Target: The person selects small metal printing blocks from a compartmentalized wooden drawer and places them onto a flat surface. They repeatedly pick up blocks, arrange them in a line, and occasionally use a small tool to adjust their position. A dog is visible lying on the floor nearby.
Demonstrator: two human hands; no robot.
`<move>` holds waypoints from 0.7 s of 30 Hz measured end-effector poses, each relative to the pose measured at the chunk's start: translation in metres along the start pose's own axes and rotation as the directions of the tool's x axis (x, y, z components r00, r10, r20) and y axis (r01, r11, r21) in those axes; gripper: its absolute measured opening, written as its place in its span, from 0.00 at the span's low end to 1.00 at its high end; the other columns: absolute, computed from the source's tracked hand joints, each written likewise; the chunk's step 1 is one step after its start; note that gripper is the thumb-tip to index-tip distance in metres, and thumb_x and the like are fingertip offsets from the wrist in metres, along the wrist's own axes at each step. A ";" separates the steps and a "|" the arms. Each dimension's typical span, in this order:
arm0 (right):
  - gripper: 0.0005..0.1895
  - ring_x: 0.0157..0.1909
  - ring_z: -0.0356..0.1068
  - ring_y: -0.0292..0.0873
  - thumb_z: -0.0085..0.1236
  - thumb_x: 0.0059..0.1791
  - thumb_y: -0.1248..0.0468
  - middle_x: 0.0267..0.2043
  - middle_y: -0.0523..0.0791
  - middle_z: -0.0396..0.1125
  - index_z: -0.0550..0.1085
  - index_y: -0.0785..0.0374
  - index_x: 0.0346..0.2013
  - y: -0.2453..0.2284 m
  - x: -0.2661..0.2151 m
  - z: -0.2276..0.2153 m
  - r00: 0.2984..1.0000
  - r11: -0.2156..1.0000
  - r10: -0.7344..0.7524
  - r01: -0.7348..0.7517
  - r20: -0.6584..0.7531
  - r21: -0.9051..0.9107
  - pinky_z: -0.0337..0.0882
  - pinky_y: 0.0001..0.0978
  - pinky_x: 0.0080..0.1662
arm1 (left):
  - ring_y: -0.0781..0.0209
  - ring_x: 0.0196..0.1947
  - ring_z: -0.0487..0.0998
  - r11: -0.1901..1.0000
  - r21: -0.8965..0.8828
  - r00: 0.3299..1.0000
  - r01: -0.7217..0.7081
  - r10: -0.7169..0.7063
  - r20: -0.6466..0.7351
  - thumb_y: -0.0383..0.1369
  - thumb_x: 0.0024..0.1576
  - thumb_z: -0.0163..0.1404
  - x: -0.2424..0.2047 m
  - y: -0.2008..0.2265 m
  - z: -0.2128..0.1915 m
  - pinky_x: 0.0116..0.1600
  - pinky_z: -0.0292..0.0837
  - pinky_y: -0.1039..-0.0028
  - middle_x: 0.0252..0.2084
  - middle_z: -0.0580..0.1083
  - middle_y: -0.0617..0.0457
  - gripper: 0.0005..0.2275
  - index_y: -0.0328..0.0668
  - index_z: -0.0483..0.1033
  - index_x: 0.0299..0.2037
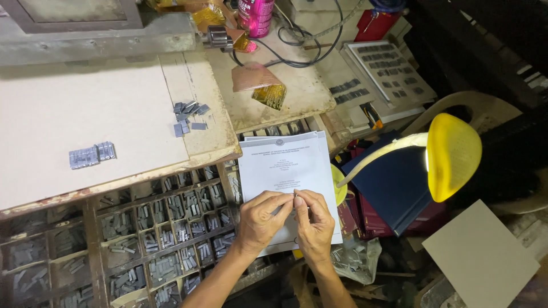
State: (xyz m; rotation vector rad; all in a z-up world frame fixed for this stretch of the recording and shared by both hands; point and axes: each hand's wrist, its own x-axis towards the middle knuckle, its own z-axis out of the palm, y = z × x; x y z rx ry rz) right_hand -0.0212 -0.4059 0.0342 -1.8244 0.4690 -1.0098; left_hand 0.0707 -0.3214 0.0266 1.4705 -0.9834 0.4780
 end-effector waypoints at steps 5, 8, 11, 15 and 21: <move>0.11 0.51 0.73 0.41 0.54 0.54 0.63 0.46 0.48 0.74 0.80 0.64 0.47 0.002 0.000 0.002 1.000 0.999 -0.007 0.007 0.001 -0.039 0.75 0.28 0.55 | 0.63 0.31 0.84 1.000 -0.013 1.000 0.022 -0.022 0.010 0.22 0.53 0.64 -0.001 -0.003 0.000 0.38 0.83 0.79 0.34 0.82 0.53 0.05 0.40 0.84 0.36; 0.11 0.51 0.74 0.41 0.55 0.54 0.63 0.46 0.48 0.74 0.80 0.63 0.47 0.004 0.000 0.003 1.000 0.999 -0.005 0.005 -0.002 -0.050 0.75 0.28 0.55 | 0.62 0.32 0.85 0.999 -0.025 1.000 0.029 -0.029 0.011 0.22 0.52 0.64 -0.002 -0.005 0.000 0.39 0.84 0.78 0.35 0.82 0.52 0.05 0.39 0.84 0.36; 0.11 0.46 0.73 0.39 0.55 0.54 0.63 0.46 0.48 0.73 0.80 0.64 0.47 0.008 -0.002 0.004 1.000 1.000 0.000 0.000 -0.006 -0.021 0.77 0.24 0.41 | 0.62 0.32 0.84 1.000 -0.014 0.999 0.023 -0.023 0.022 0.23 0.53 0.64 -0.003 -0.007 0.000 0.38 0.84 0.77 0.35 0.82 0.52 0.05 0.39 0.84 0.37; 0.12 0.51 0.73 0.41 0.54 0.54 0.63 0.47 0.48 0.74 0.80 0.64 0.48 0.008 -0.003 0.005 1.000 0.999 -0.006 0.006 -0.002 -0.052 0.76 0.28 0.52 | 0.62 0.31 0.84 1.000 -0.009 1.000 0.012 -0.012 0.028 0.22 0.53 0.64 -0.004 -0.008 -0.001 0.38 0.84 0.78 0.34 0.81 0.51 0.05 0.38 0.83 0.37; 0.12 0.41 0.72 0.37 0.53 0.55 0.63 0.47 0.47 0.73 0.80 0.63 0.48 0.008 -0.007 0.005 0.999 0.999 0.032 -0.032 -0.003 -0.023 0.75 0.24 0.37 | 0.61 0.32 0.84 1.000 0.006 1.000 -0.017 0.016 0.027 0.22 0.53 0.64 -0.003 -0.006 -0.004 0.39 0.84 0.77 0.34 0.81 0.51 0.05 0.37 0.83 0.36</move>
